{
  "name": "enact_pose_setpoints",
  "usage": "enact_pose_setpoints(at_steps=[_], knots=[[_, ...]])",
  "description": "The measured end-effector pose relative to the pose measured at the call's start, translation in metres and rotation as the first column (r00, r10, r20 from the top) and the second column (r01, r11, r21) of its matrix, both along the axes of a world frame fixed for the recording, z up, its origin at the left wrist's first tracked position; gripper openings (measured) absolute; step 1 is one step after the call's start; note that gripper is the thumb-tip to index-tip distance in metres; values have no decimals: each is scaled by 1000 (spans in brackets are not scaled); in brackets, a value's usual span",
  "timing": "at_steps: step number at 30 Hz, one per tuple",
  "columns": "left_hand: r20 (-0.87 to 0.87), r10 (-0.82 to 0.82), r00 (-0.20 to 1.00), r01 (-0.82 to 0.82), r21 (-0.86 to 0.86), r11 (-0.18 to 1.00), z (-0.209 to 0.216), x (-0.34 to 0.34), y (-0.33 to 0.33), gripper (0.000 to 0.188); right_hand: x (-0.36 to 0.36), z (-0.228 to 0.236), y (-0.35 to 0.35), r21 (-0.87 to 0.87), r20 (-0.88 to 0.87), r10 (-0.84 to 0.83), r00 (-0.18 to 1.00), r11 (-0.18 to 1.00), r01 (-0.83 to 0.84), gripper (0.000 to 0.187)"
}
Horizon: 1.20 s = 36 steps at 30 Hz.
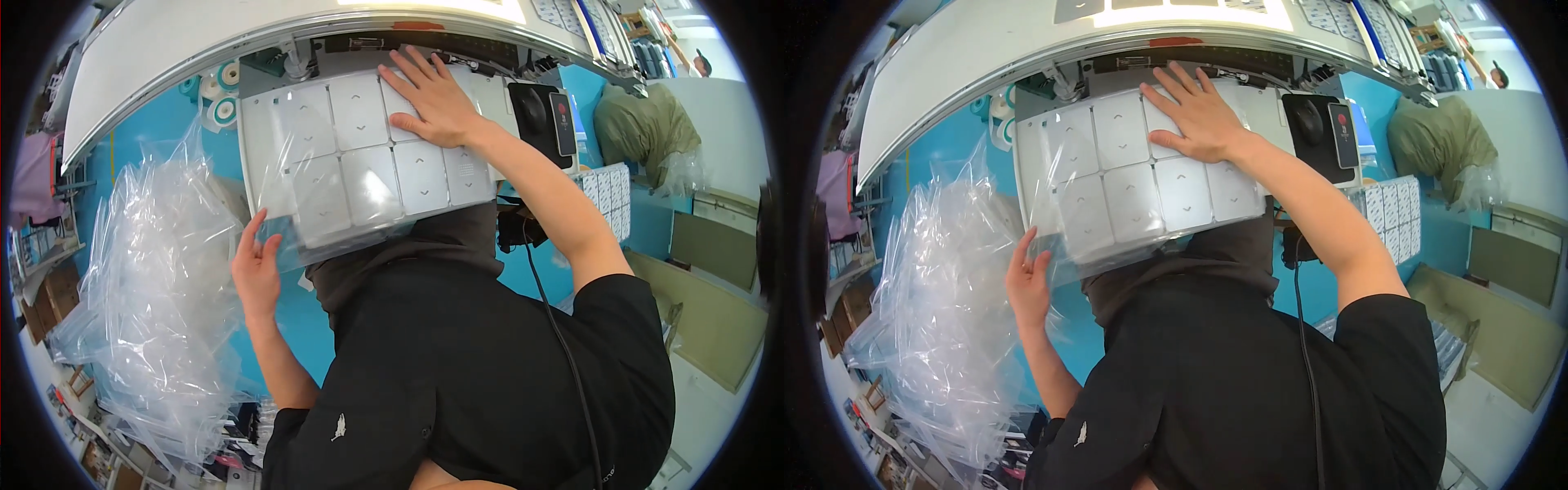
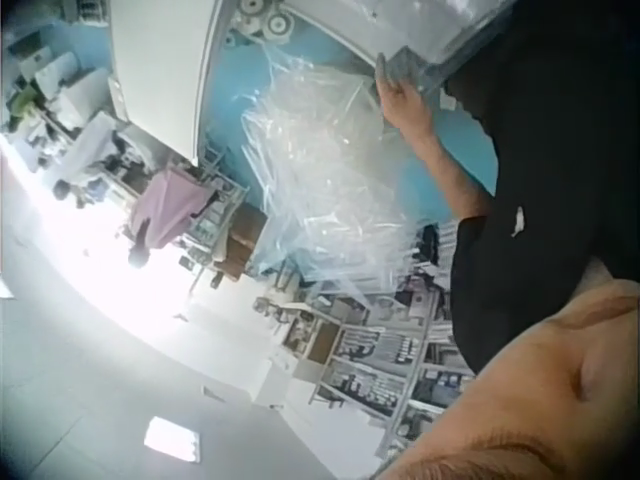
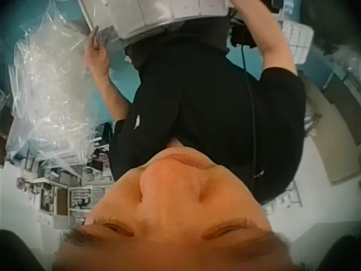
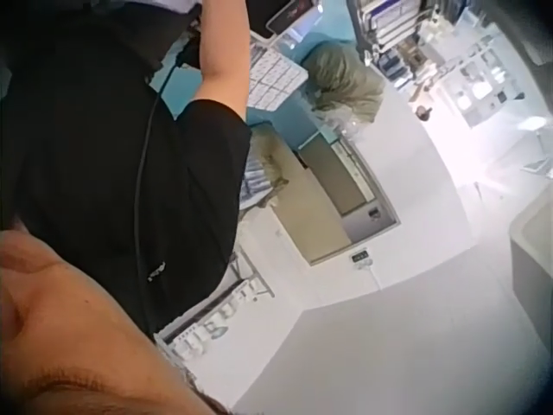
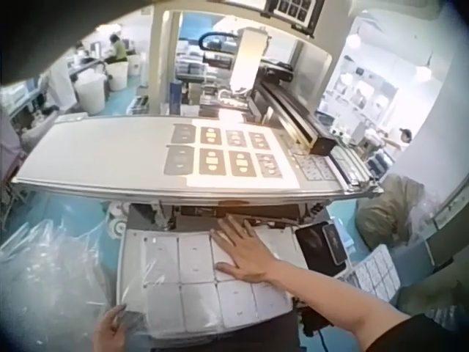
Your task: The person assembles plastic tray components and tray sheets by hand at a factory workstation.
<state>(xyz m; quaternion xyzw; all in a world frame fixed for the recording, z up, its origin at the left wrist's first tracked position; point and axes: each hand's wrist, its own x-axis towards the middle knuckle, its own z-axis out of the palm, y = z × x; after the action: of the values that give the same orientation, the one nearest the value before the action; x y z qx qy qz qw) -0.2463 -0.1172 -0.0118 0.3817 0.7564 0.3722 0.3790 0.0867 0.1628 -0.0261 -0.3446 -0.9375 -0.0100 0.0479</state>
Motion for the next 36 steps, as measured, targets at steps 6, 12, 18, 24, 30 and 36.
enact_pose_setpoints(at_steps=[6, 12, 18, 24, 30, 36], knots=[[92, 54, 994, -58, 46, 997, -43, -50, -69, 55, -3, 3, -1, -2, 28, 61, 998, 998, -61, 79], [164, 190, 968, -172, -122, 978, -90, -87, -170, 58, -6, 1, 2, 24, 35, 101, 994, 994, -102, 78], [-133, 541, 831, -501, -602, 622, -146, -81, -476, 50, -15, 7, -2, -28, -48, 129, 991, 991, -130, 76], [43, 683, 729, -675, 210, 707, -23, -23, -411, 25, 2, 9, 0, -42, -60, 117, 991, 992, -119, 77], [-246, 899, -362, -89, 969, 229, 222, -11, -272, 36, -2, 2, -3, -67, -250, 126, 960, 987, -147, 73], [-849, 524, -69, -181, 527, 830, 148, -180, -127, 52, 37, 15, -36, -117, -490, -173, 854, 984, 133, 63]])
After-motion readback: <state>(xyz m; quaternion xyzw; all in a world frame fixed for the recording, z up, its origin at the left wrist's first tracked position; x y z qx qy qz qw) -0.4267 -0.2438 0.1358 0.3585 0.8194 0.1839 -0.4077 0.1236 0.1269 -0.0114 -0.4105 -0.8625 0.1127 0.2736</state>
